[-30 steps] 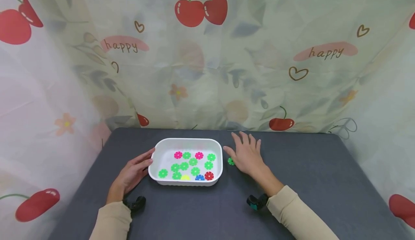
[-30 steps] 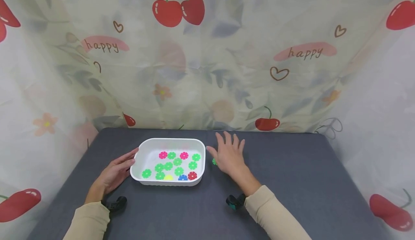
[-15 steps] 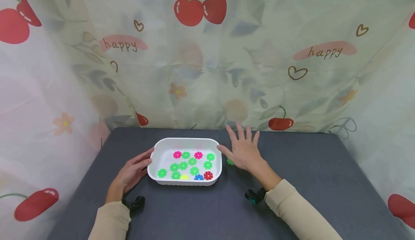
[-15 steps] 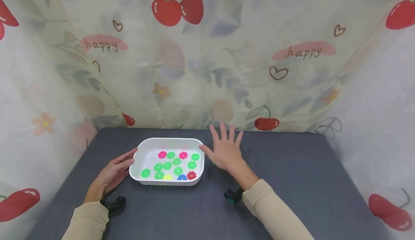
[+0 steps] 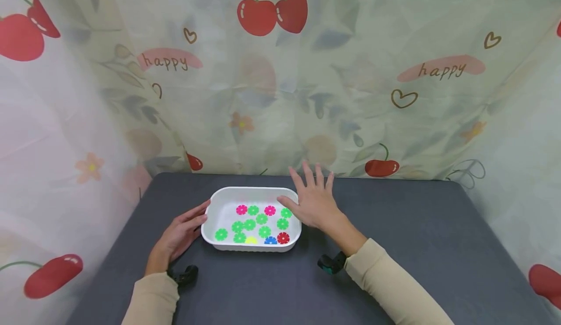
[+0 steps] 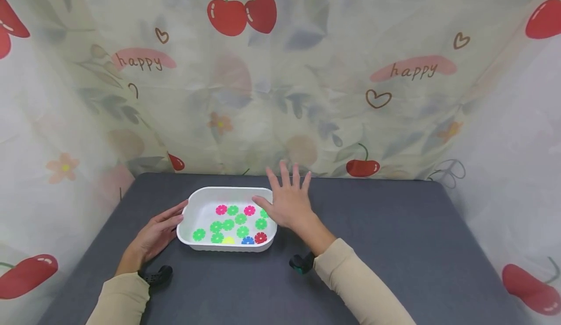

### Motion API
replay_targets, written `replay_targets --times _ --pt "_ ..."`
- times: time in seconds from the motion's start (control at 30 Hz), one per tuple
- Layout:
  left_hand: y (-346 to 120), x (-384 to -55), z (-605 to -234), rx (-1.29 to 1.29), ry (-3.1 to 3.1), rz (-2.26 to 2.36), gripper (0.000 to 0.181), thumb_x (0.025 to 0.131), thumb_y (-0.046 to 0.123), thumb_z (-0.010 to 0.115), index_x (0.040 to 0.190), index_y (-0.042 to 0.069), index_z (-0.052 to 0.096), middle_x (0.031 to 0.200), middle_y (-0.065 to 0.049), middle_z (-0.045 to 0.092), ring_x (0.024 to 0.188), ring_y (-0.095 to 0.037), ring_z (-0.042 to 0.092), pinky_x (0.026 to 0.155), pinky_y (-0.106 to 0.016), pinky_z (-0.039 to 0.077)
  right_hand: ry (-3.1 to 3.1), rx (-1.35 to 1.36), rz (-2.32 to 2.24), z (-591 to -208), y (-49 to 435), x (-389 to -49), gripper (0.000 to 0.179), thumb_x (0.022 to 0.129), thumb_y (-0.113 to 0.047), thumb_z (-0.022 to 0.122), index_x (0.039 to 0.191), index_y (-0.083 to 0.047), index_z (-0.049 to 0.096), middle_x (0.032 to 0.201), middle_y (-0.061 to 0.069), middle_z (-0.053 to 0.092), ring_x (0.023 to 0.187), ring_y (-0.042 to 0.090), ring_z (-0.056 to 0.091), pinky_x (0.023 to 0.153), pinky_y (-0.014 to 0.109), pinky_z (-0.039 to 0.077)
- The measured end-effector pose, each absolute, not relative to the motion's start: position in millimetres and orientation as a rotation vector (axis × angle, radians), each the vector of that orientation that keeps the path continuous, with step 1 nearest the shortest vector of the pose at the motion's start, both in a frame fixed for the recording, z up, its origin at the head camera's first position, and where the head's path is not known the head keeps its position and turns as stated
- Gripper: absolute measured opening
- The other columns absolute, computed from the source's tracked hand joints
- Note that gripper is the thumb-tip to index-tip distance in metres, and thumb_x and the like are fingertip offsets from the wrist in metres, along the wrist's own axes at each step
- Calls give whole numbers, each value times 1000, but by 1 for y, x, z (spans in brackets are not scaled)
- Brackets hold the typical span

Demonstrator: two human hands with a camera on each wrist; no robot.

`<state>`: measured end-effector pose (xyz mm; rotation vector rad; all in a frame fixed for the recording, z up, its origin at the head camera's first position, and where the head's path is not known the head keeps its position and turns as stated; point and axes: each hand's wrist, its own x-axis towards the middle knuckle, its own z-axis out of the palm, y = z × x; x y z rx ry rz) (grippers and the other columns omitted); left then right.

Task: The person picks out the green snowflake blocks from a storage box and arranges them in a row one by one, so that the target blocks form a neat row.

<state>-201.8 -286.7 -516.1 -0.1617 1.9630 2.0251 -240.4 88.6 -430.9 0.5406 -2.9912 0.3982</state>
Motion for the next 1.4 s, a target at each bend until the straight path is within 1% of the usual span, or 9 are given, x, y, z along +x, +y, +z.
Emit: replay_targets --times 0.17,0.37,0.57,0.77,0.9,1.0,1.07,1.27,1.4 --pt "-287 -202 -515 -156 1965 2007 71 100 38 65 161 25 32 172 3 24 141 -2 40 116 -27 41 -2992 622 399 -427 70 -237 88 96 -77 38 165 -28 16 174 10 3 160 43 0 121 74 -1" --pt "-287 -202 -514 -171 1958 2014 70 100 37 66 161 24 33 171 3 25 137 1 43 108 -20 46 -2984 701 385 -428 49 -234 86 95 -78 38 165 -32 15 174 8 4 160 41 2 122 73 0" --pt "-286 -202 -514 -179 1956 2018 68 101 34 64 161 24 33 171 3 25 138 0 43 109 -20 45 -2976 780 405 -429 30 -231 87 94 -77 43 164 -33 17 174 7 7 160 40 5 123 72 3" --pt "-286 -203 -516 -171 1940 2038 69 101 33 65 161 22 32 171 2 25 136 2 44 100 -14 48 -2957 846 392 -434 13 -231 85 94 -75 44 164 -32 20 173 7 11 160 38 8 124 69 10" --pt "-286 -203 -516 -175 1956 2028 69 101 34 64 161 23 32 171 3 25 142 -4 40 110 -22 45 -2931 901 404 -440 0 -232 84 95 -74 46 164 -32 21 173 8 14 160 36 10 125 67 13" --pt "-286 -203 -515 -185 1974 2012 69 100 37 65 161 24 33 171 3 26 147 -10 37 118 -32 39 -2901 942 416 -444 -8 -233 83 95 -72 49 163 -31 25 171 8 18 159 36 14 125 64 17" --pt "-286 -203 -514 -182 1980 2003 69 100 37 64 161 25 33 171 3 26 146 -10 37 120 -35 36 -2889 968 427 -446 -12 -234 83 94 -72 51 162 -30 27 170 8 21 158 35 17 126 61 21" --pt "-287 -202 -515 -165 1984 1998 69 101 36 63 161 25 31 171 1 25 142 -5 41 120 -34 37 -2884 1007 563 -452 -21 -236 83 90 -67 62 159 -31 35 167 5 28 150 31 29 121 51 36" --pt "-287 -202 -514 -166 1990 2001 69 100 37 65 161 24 33 170 0 27 141 -4 42 116 -29 42 -2863 1046 599 -461 -25 -241 80 88 -65 67 156 -30 41 163 3 35 144 26 36 117 46 42"
